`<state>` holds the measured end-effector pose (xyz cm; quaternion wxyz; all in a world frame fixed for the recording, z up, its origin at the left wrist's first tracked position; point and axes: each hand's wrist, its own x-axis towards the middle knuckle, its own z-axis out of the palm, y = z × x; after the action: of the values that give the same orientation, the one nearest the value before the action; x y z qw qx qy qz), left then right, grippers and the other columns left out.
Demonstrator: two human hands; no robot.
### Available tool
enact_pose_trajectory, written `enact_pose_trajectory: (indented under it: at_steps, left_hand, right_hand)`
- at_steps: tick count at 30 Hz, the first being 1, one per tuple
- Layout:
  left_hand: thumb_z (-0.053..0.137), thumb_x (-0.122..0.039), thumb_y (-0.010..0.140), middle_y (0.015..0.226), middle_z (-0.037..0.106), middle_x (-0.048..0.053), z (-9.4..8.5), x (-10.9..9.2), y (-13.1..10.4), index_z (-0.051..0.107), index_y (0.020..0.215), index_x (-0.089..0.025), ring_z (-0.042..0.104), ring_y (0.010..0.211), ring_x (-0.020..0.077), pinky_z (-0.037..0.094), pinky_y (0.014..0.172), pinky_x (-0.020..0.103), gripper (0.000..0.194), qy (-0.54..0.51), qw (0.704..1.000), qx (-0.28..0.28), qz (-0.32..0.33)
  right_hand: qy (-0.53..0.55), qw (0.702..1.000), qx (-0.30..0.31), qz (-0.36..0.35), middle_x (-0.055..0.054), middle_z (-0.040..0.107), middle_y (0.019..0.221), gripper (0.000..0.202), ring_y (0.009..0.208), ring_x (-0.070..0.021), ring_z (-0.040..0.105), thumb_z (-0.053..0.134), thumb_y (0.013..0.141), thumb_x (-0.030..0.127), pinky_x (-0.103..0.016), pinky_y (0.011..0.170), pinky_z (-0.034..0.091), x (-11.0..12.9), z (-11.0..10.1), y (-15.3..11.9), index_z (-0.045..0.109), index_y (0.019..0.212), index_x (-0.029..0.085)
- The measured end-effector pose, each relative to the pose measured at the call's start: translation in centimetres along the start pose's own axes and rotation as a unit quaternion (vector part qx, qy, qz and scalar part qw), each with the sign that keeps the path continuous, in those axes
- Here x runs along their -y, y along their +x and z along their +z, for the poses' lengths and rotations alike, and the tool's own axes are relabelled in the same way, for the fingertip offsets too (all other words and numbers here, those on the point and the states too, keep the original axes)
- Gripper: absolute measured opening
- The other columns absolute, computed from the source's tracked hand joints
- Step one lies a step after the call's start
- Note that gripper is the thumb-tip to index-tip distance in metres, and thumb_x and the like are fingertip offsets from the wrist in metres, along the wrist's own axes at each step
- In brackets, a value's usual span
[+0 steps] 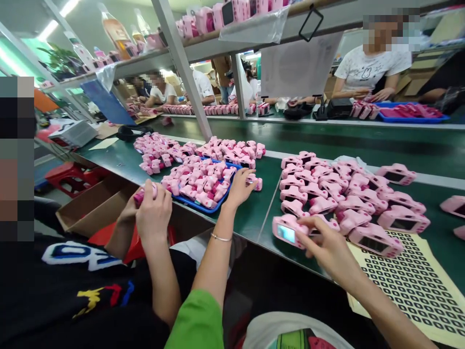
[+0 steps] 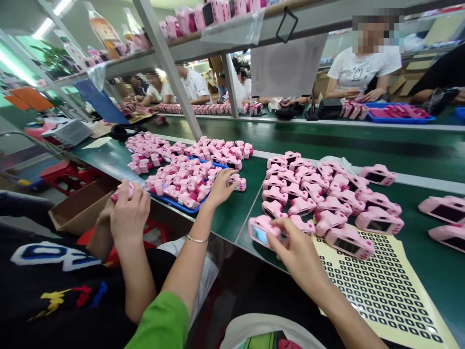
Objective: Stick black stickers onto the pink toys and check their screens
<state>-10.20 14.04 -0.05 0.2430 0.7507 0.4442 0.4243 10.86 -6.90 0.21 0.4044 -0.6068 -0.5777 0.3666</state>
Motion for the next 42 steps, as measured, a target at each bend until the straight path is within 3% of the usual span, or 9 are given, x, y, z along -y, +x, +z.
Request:
enact_pose_trajectory:
  at_steps: [3, 6, 13, 16, 18, 23, 26, 32, 42]
  left_hand:
    - [0.071, -0.028, 0.084, 0.11, 0.066, 0.008, 1.0, -0.3, 1.7, 0.067, 0.1, -0.015, 0.061, 0.107, 0.0225, 0.046, 0.102, 0.045, 0.021, -0.013, 0.998, 0.06, -0.001]
    - [0.06, -0.034, 0.093, 0.113, 0.064, 0.009, -0.6, -1.2, 0.7, 0.062, 0.112, -0.014, 0.063, 0.099, 0.0211, 0.054, 0.088, 0.043, 0.027, -0.03, 0.999, 0.035, -0.029]
    - [0.051, -0.049, 0.095, 0.116, 0.061, 0.01, -15.0, -3.9, -6.7, 0.057, 0.12, -0.018, 0.061, 0.098, 0.0214, 0.053, 0.084, 0.041, 0.04, -0.111, 0.977, -0.158, -0.086]
    - [0.028, -0.065, 0.095, 0.105, 0.062, 0.008, -17.4, -5.3, -7.4, 0.056, 0.121, -0.023, 0.059, 0.087, 0.019, 0.052, 0.079, 0.039, 0.056, -0.163, 0.96, -0.201, -0.106]
    - [0.033, -0.065, 0.094, 0.098, 0.064, 0.007, -14.8, -6.8, -7.4, 0.059, 0.116, -0.022, 0.06, 0.083, 0.0185, 0.052, 0.076, 0.037, 0.055, -0.194, 0.955, -0.178, -0.133]
    - [0.071, -0.048, 0.08, 0.085, 0.069, 0.005, 0.7, -11.7, -11.1, 0.068, 0.103, -0.013, 0.062, 0.068, 0.0147, 0.052, 0.063, 0.029, 0.042, -0.28, 0.923, 0.046, -0.261]
    - [0.082, -0.04, 0.066, 0.078, 0.071, 0.005, 7.0, -14.0, -14.0, 0.075, 0.095, -0.014, 0.061, 0.061, 0.0129, 0.047, 0.055, 0.023, 0.04, -0.331, 0.878, 0.146, -0.314]
    - [0.082, -0.032, 0.061, 0.067, 0.07, 0.005, 9.6, -15.6, -14.7, 0.078, 0.087, -0.012, 0.058, 0.054, 0.0119, 0.04, 0.05, 0.02, 0.033, -0.371, 0.828, 0.226, -0.354]
    - [0.081, -0.026, 0.058, 0.068, 0.072, 0.005, 10.7, -16.3, -13.1, 0.079, 0.078, -0.014, 0.059, 0.058, 0.0135, 0.04, 0.051, 0.021, 0.023, -0.353, 0.813, 0.319, -0.336]
  right_hand:
    - [0.118, 0.987, -0.002, 0.107, -0.003, 0.064, 0.083, 0.045, 0.055, -0.016, 0.061, 0.061, 0.084, 0.057, -0.023, 0.038, 0.042, -0.1, -2.7, -3.3, 0.055, 0.109, 0.021]
    - [0.194, 0.969, -0.044, 0.149, -0.001, 0.063, 0.076, 0.052, 0.054, -0.0143, 0.059, 0.068, 0.078, 0.057, -0.024, 0.043, 0.049, -0.2, -3.8, -5.2, 0.055, 0.11, 0.019]
    - [0.257, 0.949, -0.12, 0.136, 0.003, 0.056, 0.058, 0.053, 0.047, -0.0113, 0.05, 0.077, 0.072, 0.055, -0.02, 0.04, 0.042, -1.1, -4.7, -6.4, 0.06, 0.106, 0.018]
    - [0.267, 0.944, -0.143, 0.133, 0.003, 0.053, 0.055, 0.05, 0.044, -0.009, 0.044, 0.076, 0.074, 0.053, -0.018, 0.037, 0.033, -1.7, -5.4, -7.0, 0.061, 0.106, 0.018]
    - [0.274, 0.938, -0.16, 0.138, 0.005, 0.05, 0.052, 0.048, 0.042, -0.0079, 0.041, 0.076, 0.074, 0.052, -0.017, 0.037, 0.027, -2.2, -6.1, -7.6, 0.063, 0.105, 0.018]
    - [0.294, 0.924, -0.176, 0.169, 0.005, 0.047, 0.049, 0.044, 0.038, -0.0061, 0.037, 0.078, 0.072, 0.048, -0.018, 0.037, 0.021, -3.5, -7.6, -9.0, 0.067, 0.102, 0.017]
    - [0.312, 0.916, -0.177, 0.18, 0.005, 0.05, 0.053, 0.044, 0.038, -0.0047, 0.037, 0.079, 0.07, 0.048, -0.017, 0.036, 0.02, -4.1, -8.4, -9.3, 0.067, 0.098, 0.016]
    - [0.302, 0.913, -0.203, 0.184, 0.004, 0.052, 0.057, 0.044, 0.036, -0.0029, 0.036, 0.08, 0.067, 0.05, -0.015, 0.033, 0.018, -4.7, -9.9, -9.6, 0.068, 0.092, 0.015]
    - [0.292, 0.923, -0.182, 0.172, 0.004, 0.052, 0.054, 0.042, 0.036, -0.0027, 0.037, 0.078, 0.071, 0.048, -0.014, 0.034, 0.017, -5.5, -10.8, -9.7, 0.067, 0.095, 0.015]
